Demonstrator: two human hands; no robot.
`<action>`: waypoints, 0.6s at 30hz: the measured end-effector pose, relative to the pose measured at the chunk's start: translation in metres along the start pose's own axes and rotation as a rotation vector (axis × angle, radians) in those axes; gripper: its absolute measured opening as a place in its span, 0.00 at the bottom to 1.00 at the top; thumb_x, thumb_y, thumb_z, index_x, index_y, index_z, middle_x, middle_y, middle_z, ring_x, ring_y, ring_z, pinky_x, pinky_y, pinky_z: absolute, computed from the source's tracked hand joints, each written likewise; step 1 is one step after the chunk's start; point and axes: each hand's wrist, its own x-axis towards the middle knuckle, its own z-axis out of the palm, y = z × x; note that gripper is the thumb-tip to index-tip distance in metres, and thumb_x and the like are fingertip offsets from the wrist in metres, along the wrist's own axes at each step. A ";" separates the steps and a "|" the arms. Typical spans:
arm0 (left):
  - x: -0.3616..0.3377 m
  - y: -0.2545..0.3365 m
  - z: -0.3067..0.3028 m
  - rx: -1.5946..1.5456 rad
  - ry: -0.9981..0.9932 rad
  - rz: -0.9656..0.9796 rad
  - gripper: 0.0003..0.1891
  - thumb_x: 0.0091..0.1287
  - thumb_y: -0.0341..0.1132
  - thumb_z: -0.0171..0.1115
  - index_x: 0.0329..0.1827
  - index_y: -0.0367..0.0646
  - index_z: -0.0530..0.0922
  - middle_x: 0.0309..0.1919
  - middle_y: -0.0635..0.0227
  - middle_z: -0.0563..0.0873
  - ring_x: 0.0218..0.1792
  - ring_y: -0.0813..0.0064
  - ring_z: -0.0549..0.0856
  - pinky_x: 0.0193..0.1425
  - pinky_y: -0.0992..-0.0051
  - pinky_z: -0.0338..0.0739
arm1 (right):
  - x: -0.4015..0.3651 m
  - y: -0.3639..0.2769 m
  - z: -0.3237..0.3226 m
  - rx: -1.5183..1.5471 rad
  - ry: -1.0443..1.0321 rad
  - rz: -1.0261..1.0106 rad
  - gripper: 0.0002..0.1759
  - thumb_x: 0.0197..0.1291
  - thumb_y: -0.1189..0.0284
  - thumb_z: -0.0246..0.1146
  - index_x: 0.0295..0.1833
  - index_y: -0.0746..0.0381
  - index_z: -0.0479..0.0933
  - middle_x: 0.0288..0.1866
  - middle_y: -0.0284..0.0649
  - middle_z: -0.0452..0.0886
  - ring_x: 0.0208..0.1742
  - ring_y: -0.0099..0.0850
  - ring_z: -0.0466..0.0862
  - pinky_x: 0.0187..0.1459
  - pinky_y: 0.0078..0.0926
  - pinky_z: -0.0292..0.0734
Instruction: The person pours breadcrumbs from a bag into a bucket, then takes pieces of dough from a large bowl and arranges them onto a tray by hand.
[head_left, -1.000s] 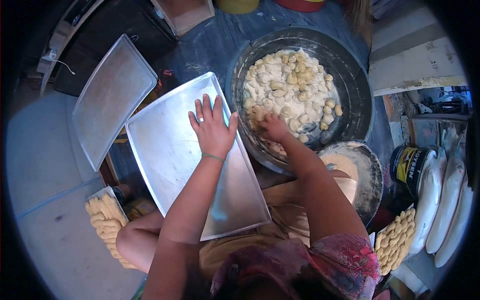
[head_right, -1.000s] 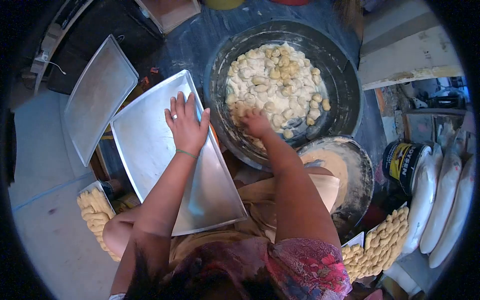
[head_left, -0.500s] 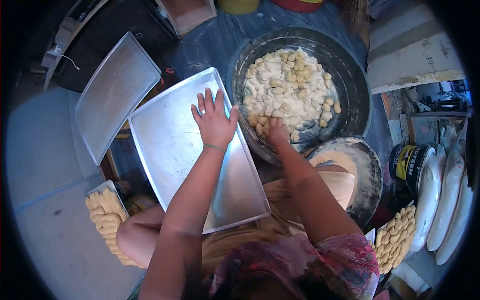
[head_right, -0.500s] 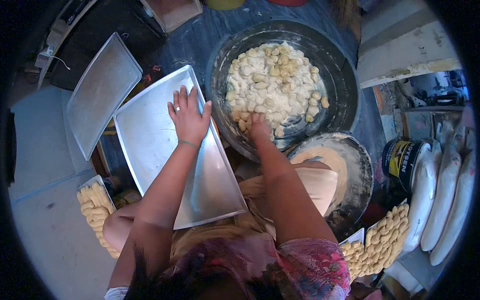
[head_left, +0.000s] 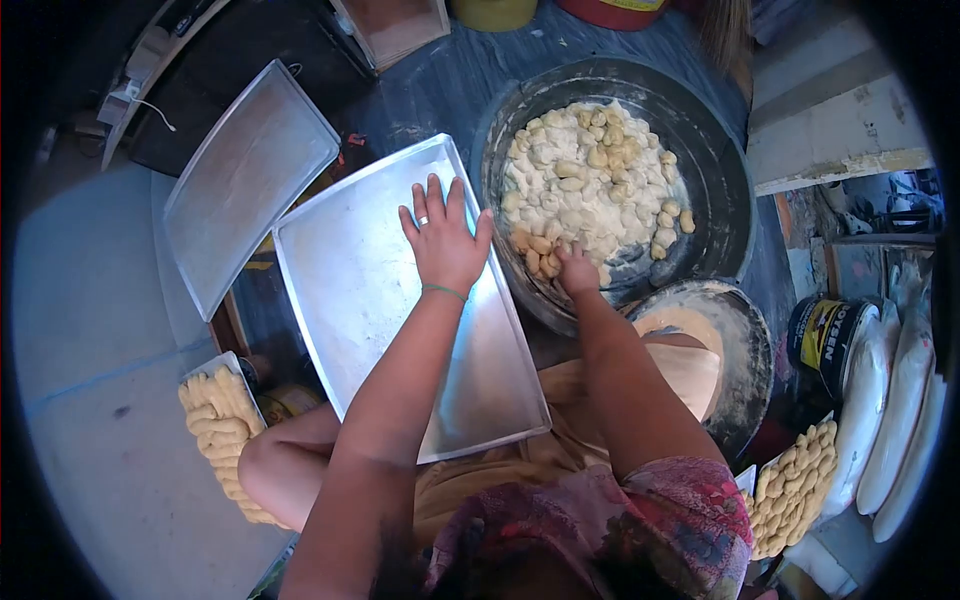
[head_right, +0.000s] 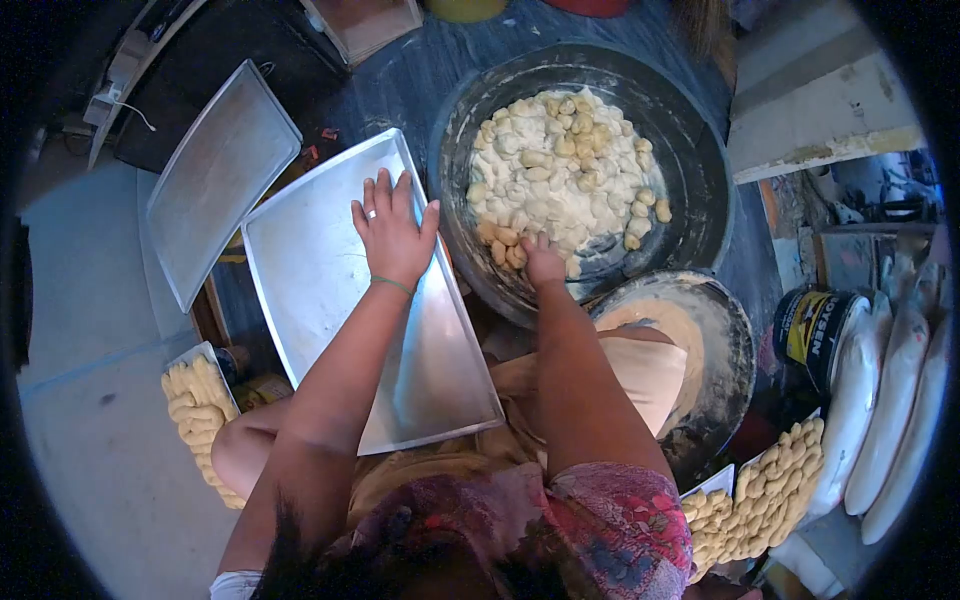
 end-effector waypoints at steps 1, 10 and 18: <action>0.000 0.001 -0.001 -0.003 0.000 0.000 0.31 0.67 0.53 0.53 0.68 0.42 0.68 0.70 0.48 0.63 0.73 0.48 0.56 0.74 0.45 0.41 | -0.004 0.000 -0.007 0.002 -0.001 -0.011 0.31 0.46 0.74 0.68 0.59 0.43 0.73 0.63 0.45 0.66 0.57 0.48 0.76 0.52 0.43 0.78; -0.002 -0.001 0.002 -0.012 0.027 -0.013 0.30 0.66 0.52 0.54 0.67 0.44 0.69 0.70 0.49 0.64 0.73 0.49 0.56 0.74 0.46 0.42 | 0.016 0.023 -0.045 0.677 0.292 0.288 0.27 0.44 0.76 0.69 0.55 0.57 0.76 0.47 0.47 0.80 0.46 0.43 0.82 0.49 0.36 0.76; 0.004 -0.028 0.002 -0.611 0.006 -0.106 0.26 0.69 0.53 0.51 0.59 0.42 0.76 0.64 0.51 0.73 0.73 0.55 0.59 0.76 0.55 0.42 | -0.014 -0.081 -0.210 1.310 0.549 -0.121 0.26 0.46 0.81 0.66 0.55 0.62 0.74 0.49 0.39 0.79 0.49 0.31 0.79 0.50 0.28 0.75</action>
